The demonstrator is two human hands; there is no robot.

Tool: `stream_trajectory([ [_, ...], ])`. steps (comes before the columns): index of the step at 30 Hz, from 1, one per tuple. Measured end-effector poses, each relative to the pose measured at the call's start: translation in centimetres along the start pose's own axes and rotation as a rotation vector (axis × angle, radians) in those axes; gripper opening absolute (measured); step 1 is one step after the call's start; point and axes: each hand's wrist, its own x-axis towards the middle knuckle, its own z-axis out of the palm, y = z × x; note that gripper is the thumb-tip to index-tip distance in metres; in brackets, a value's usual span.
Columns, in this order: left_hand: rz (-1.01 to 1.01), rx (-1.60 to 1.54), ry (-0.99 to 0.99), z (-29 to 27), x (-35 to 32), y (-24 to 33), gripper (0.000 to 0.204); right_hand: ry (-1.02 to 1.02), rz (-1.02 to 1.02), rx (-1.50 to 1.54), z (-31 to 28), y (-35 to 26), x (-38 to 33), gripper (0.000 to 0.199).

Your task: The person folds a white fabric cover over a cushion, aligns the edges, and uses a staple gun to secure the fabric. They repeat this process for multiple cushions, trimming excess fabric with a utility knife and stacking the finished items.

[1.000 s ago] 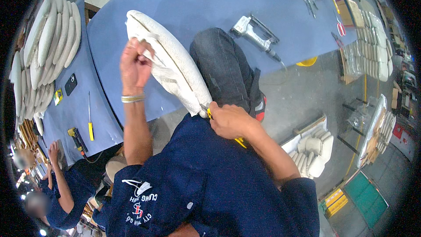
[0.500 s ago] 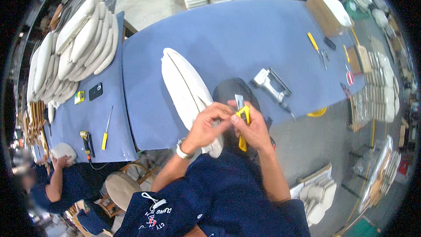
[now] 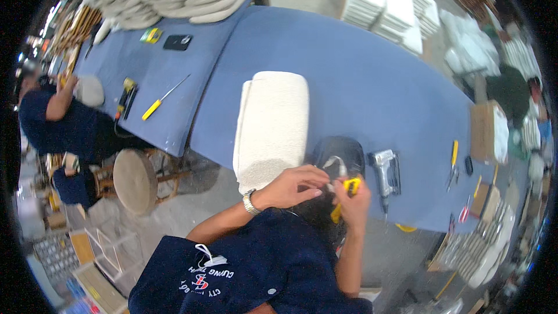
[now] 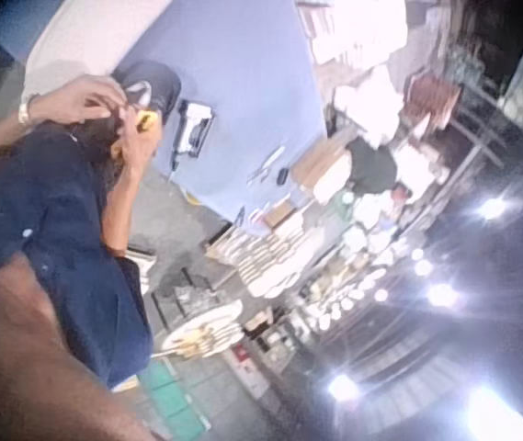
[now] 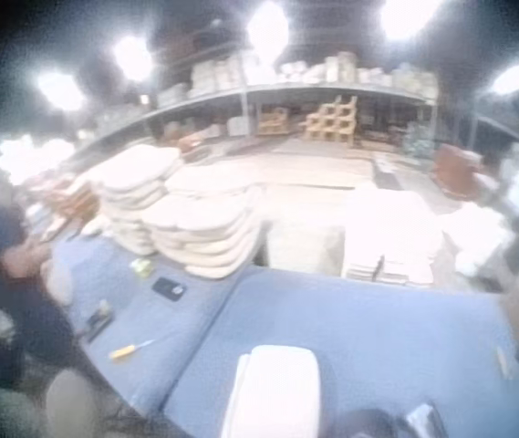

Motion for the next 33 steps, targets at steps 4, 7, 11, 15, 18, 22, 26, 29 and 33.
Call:
stream_trajectory([
  [4,0.002,0.414,0.135,-1.3,-0.3,-1.9,0.033,0.135,-0.021,-0.006,-4.2,0.8,0.8,0.015],
  [7,-0.065,0.610,0.223,-3.5,-1.5,-5.8,0.033,0.171,-0.037,-0.093,-6.3,0.7,0.5,0.016],
  [11,-0.255,0.652,0.161,-6.1,-2.8,-7.8,0.037,0.067,-0.016,-0.238,-5.7,-0.9,-0.9,0.017],
  [15,-0.003,-0.006,0.007,-4.2,-2.1,-3.2,0.057,-0.283,-0.032,-0.339,-2.5,-3.6,-2.8,0.015],
  [18,0.266,0.020,-0.209,-0.2,-1.4,1.3,0.071,-0.353,-0.091,-0.178,-0.5,-6.3,-4.4,0.016],
  [22,0.093,-0.070,-0.240,3.1,-2.7,0.4,0.060,-0.120,-0.214,-0.203,-0.7,-6.9,-6.3,0.018],
  [26,-0.073,-0.233,-0.348,2.8,-4.1,-0.8,0.038,0.109,-0.150,-0.275,-2.2,-6.1,-9.3,0.019],
  [29,-0.122,-0.213,-0.396,2.8,-4.6,-1.5,0.032,0.224,-0.076,-0.247,-2.9,-3.9,-12.3,0.018],
  [33,-0.174,-0.052,-0.445,3.1,-4.8,-2.1,0.025,0.277,-0.033,-0.264,-2.7,-0.1,-15.8,0.023],
])
